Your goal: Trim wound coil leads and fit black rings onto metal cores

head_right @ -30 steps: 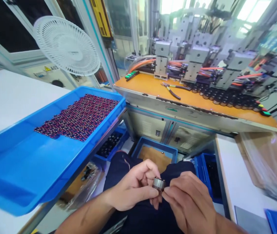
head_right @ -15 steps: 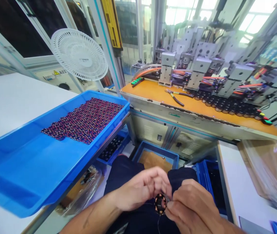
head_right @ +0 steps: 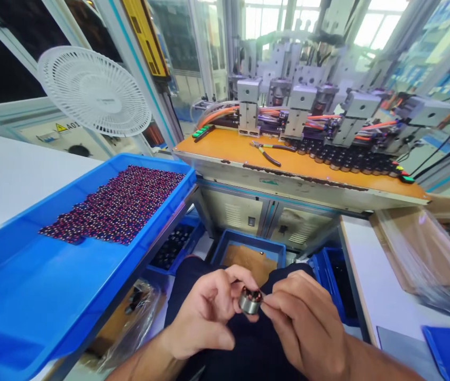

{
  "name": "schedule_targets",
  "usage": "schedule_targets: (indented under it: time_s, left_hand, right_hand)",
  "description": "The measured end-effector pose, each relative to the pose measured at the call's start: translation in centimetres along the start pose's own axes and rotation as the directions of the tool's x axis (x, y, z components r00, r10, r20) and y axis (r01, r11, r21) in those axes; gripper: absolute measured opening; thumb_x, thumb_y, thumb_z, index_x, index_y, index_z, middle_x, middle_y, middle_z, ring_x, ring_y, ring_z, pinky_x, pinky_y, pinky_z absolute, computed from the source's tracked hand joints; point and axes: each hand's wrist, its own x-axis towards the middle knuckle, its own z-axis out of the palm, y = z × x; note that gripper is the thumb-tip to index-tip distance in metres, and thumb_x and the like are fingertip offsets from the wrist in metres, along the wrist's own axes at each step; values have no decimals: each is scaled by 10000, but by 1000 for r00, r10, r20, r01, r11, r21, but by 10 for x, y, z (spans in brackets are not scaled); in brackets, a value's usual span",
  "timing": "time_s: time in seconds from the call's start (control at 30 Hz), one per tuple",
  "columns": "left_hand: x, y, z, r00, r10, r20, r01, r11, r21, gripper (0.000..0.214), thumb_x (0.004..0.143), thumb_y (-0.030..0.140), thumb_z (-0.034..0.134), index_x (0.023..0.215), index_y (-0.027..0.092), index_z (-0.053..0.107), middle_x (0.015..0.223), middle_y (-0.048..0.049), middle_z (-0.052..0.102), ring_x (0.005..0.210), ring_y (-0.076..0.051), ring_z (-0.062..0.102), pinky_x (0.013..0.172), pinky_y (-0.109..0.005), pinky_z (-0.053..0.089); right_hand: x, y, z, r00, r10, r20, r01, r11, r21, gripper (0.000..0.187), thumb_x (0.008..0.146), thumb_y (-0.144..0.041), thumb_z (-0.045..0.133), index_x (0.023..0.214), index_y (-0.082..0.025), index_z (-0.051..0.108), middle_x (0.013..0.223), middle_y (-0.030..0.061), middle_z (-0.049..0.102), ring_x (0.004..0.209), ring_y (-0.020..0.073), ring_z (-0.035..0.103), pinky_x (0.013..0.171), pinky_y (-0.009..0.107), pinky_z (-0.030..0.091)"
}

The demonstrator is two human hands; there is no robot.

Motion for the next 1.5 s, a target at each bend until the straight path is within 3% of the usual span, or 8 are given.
schedule_targets:
  time_s: [0.13, 0.27, 0.4, 0.67, 0.83, 0.97, 1.07, 1.5]
  left_hand:
    - [3, -2, 0, 998, -11, -60, 6, 997, -76, 350, 644, 251, 898, 892, 204, 657, 1040, -25, 741, 1213, -218, 624, 1005, -346, 485]
    - [1, -16, -8, 955, -294, -34, 292, 956, -38, 523, 741, 525, 777, 1021, 99, 662, 830, -69, 715, 699, -114, 691, 655, -197, 529]
    - [-1, -24, -13, 945, -324, 39, 326, 945, -31, 317, 838, 390, 728, 982, 147, 585, 612, 22, 645, 425, -74, 591, 437, -147, 455]
    - [0, -7, -2, 998, -50, -30, 50, 999, 13, 263, 749, 66, 784, 910, 190, 618, 1113, -26, 677, 950, -148, 724, 756, -241, 578]
    - [1, -8, -2, 998, -12, -62, 9, 999, -53, 457, 615, 317, 913, 981, 218, 656, 1086, -57, 719, 1253, -228, 580, 1002, -345, 462]
    - [0, -18, -8, 951, -307, -42, 308, 951, 11, 556, 748, 592, 734, 1040, 130, 635, 921, -82, 693, 808, -132, 678, 722, -218, 498]
    - [-2, -22, -12, 919, -392, 44, 391, 920, 40, 422, 830, 534, 682, 968, 156, 553, 656, 8, 634, 482, -80, 565, 503, -183, 430]
    - [1, -1, 2, 985, 35, -168, 39, 909, 414, 262, 754, 107, 776, 776, 188, 527, 993, -9, 643, 732, -120, 694, 697, -257, 580]
  right_hand:
    - [-2, -1, 0, 1000, -18, -2, 18, 1000, 15, 179, 1002, -123, 477, 863, -142, 588, 722, 31, 630, 671, 105, 621, 677, 255, 542]
    - [-3, -1, -3, 997, -55, 55, 53, 998, 38, 188, 1009, -128, 473, 852, -152, 573, 682, 12, 626, 616, 89, 607, 623, 234, 533]
    - [-2, 0, -6, 996, -74, 48, 74, 997, 3, 184, 1003, -127, 480, 853, -145, 586, 677, 21, 629, 607, 96, 612, 601, 237, 533]
    - [2, 1, -2, 1000, 31, -3, -31, 998, -62, 155, 982, -132, 498, 866, -149, 599, 697, 47, 645, 650, 125, 646, 572, 221, 534]
    - [3, -1, -7, 1000, 7, 16, -7, 1000, -28, 174, 999, -150, 484, 853, -165, 578, 689, 31, 644, 646, 107, 648, 611, 200, 547]
    - [4, -5, -10, 998, -53, 40, 53, 999, 9, 201, 1021, -166, 459, 853, -170, 571, 667, 12, 638, 644, 102, 651, 622, 206, 553]
    - [2, -5, -11, 998, -47, 48, 48, 999, -10, 195, 1016, -161, 470, 858, -162, 585, 687, 16, 648, 648, 107, 655, 635, 223, 560]
    - [-6, 4, 14, 970, 164, -179, -141, 981, 136, 102, 913, -98, 571, 827, -128, 617, 705, 49, 655, 645, 116, 603, 612, 224, 523]
